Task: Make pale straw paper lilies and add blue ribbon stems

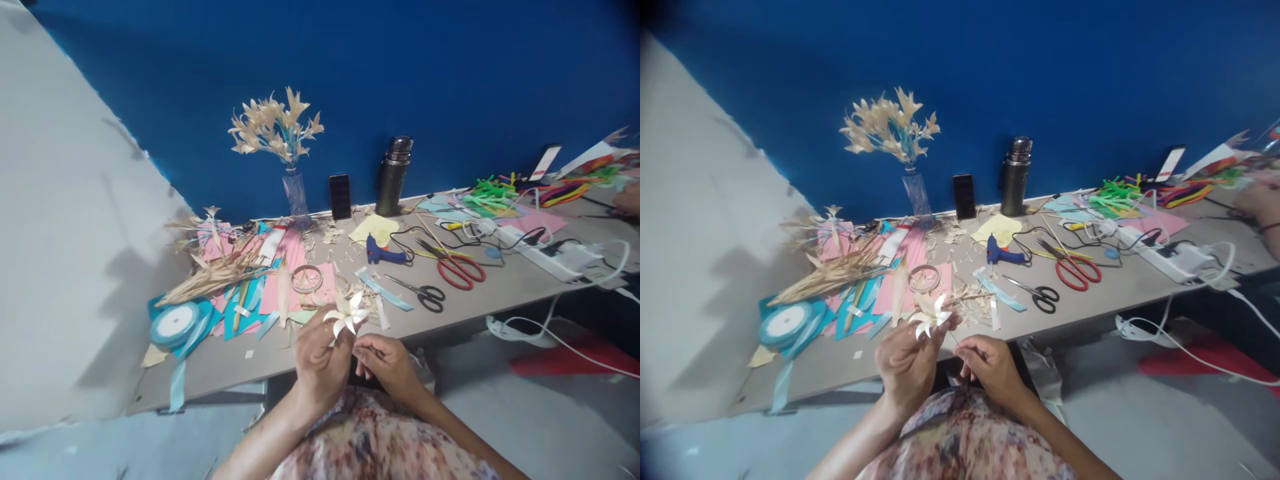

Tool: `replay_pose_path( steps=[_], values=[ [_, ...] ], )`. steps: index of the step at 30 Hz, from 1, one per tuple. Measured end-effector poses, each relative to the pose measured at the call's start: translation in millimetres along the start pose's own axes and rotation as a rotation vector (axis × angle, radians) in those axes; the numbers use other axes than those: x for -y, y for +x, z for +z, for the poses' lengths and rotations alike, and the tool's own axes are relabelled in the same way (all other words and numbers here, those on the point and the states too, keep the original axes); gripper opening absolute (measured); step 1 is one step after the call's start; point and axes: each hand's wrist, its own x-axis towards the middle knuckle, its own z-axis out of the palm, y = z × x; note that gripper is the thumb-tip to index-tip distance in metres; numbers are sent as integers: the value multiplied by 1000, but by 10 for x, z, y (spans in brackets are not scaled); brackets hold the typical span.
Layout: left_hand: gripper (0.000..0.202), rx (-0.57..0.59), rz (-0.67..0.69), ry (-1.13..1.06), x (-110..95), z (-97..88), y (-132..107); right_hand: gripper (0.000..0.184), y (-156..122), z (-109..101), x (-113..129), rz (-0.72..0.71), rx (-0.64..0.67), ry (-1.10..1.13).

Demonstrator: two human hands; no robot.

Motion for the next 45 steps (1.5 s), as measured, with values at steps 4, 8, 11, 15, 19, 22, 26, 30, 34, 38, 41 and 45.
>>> replay_pose_path(
  steps=[4,8,11,15,19,22,26,30,34,38,41,45],
  values=[
    [33,-67,74,75,43,30,16,31,21,11,59,23,1,-23],
    [30,-74,145,83,98,43,37,29,35,18,110,6,23,-54],
    [28,-43,160,94,127,43,52,28,44,18,118,-3,29,-79],
    [29,-45,213,88,143,43,63,29,48,18,101,-21,21,-121],
    [33,-54,235,98,116,48,91,29,49,14,105,-26,20,-136],
    [31,-39,240,104,78,60,114,30,49,9,130,-37,28,-142],
    [35,-32,202,109,45,82,117,36,40,11,140,-41,39,-130],
    [35,8,45,56,29,89,131,38,29,18,98,-44,36,-104],
    [28,94,-122,-131,-3,67,169,38,24,10,57,-32,46,-117],
    [19,156,-188,-265,-26,44,173,45,25,4,50,-39,36,-105],
    [22,147,-164,-257,-13,42,153,47,27,9,65,-40,30,-109],
    [23,102,-92,-171,17,36,135,47,26,11,85,-41,37,-128]
  ],
)
